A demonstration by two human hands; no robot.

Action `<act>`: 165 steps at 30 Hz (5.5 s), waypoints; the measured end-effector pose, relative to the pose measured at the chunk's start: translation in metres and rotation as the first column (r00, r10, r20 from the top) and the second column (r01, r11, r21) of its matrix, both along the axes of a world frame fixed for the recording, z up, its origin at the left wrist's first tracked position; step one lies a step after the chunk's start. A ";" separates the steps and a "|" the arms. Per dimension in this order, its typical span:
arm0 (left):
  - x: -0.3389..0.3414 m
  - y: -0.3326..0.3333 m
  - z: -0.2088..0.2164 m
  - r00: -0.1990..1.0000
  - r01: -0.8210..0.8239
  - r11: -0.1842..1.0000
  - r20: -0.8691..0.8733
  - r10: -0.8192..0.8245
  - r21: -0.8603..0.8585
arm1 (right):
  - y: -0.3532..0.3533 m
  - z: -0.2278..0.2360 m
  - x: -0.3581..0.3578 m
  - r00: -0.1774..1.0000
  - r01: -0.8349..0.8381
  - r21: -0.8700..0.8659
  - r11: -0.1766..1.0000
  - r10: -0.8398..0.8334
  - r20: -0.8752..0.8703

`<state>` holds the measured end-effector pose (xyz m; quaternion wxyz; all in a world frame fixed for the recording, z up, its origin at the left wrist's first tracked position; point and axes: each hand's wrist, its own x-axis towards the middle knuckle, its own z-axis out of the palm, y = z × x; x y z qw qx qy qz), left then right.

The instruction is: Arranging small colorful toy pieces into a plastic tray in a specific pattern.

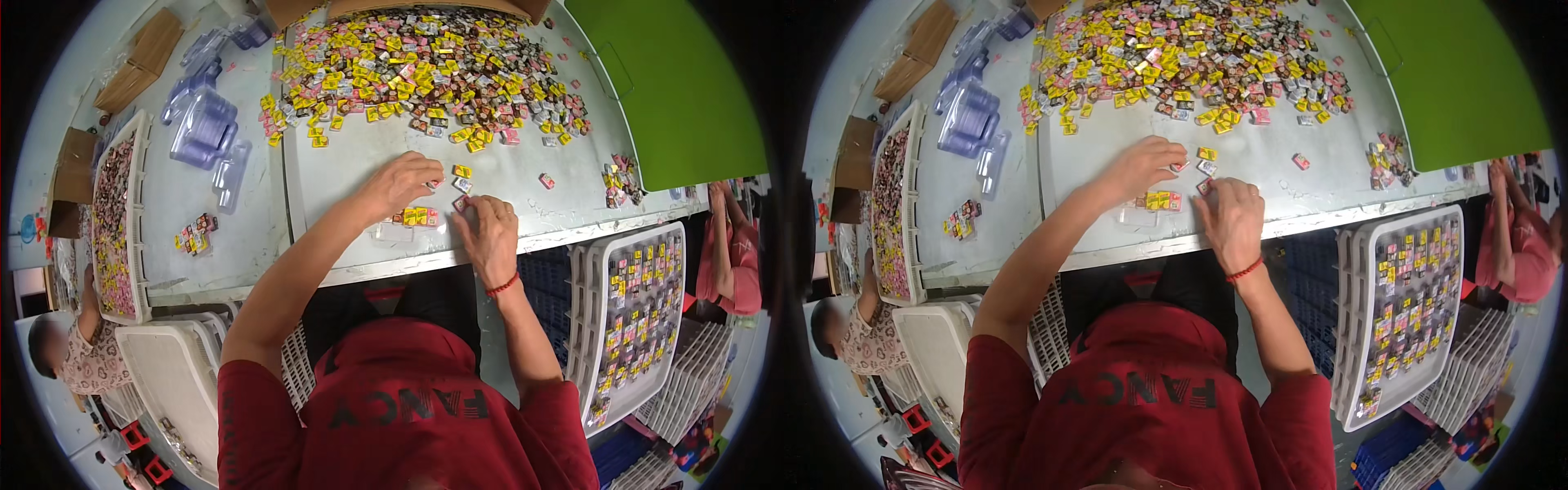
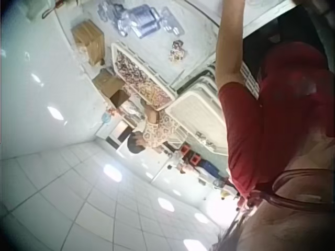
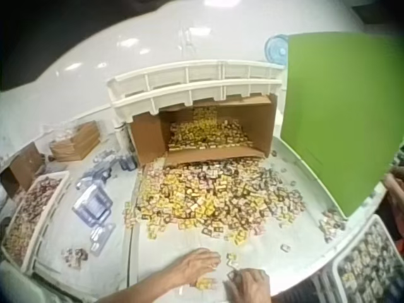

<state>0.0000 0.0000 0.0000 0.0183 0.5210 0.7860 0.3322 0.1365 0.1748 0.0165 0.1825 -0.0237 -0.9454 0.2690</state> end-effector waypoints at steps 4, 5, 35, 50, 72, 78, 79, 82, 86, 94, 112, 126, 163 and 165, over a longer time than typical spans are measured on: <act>0.000 0.007 0.007 1.000 -0.027 1.000 -0.015 0.027 0.016 | -0.005 -0.002 -0.007 0.997 0.046 0.017 0.999 -0.044 -0.070; 0.000 0.009 0.007 0.999 -0.029 0.999 -0.014 0.029 0.027 | -0.003 -0.003 -0.009 0.995 0.055 0.029 0.998 -0.052 -0.088; -0.013 0.008 -0.009 0.998 0.067 0.997 0.002 -0.067 0.035 | 0.009 -0.014 -0.020 0.999 -0.035 0.043 0.998 0.034 0.018; -0.015 -0.004 -0.017 0.976 -0.206 0.971 -0.042 0.213 0.123 | 0.025 0.005 -0.050 0.999 0.007 0.191 0.981 0.001 -0.045; 0.080 -0.068 -0.005 0.964 -0.206 0.966 -0.136 0.227 0.155 | -0.052 0.002 0.002 0.954 -0.271 0.111 0.956 0.282 -0.103; 0.082 -0.068 -0.014 0.960 -0.238 0.949 -0.098 0.263 0.208 | -0.054 -0.005 0.008 0.946 -0.254 0.171 0.952 0.282 -0.159; 0.082 -0.069 -0.015 0.964 -0.238 0.948 -0.066 0.257 0.210 | -0.054 -0.007 0.009 0.945 -0.250 0.178 0.952 0.280 -0.171; 0.082 -0.068 -0.016 0.954 -0.227 0.941 -0.136 0.267 0.250 | -0.058 -0.008 0.015 0.947 -0.263 0.168 0.950 0.288 -0.144; 0.085 -0.067 -0.008 0.955 -0.224 0.948 -0.144 0.260 0.225 | -0.059 -0.012 0.018 0.957 -0.228 0.191 0.955 0.256 -0.136; 0.094 -0.075 -0.010 0.920 -0.336 0.916 -0.131 0.369 0.220 | -0.064 -0.010 0.017 0.965 -0.208 0.185 0.961 0.233 -0.124; 0.100 -0.068 -0.002 0.886 -0.414 0.871 -0.102 0.452 0.264 | -0.072 -0.007 0.021 0.977 -0.171 0.196 0.966 0.192 -0.095; 0.100 -0.084 0.014 0.906 -0.412 0.892 -0.022 0.423 0.188 | -0.036 0.014 0.015 0.994 -0.108 -0.165 0.980 0.104 -0.030; 0.084 -0.368 0.027 -0.006 -0.926 -0.324 0.852 0.523 0.193 | -0.364 0.018 -0.152 0.694 -0.097 -0.885 0.456 0.668 0.268; 0.081 -0.372 0.014 -0.085 -0.925 -0.348 0.807 0.585 0.154 | -0.369 0.011 -0.156 0.699 -0.170 -0.795 0.582 0.640 0.318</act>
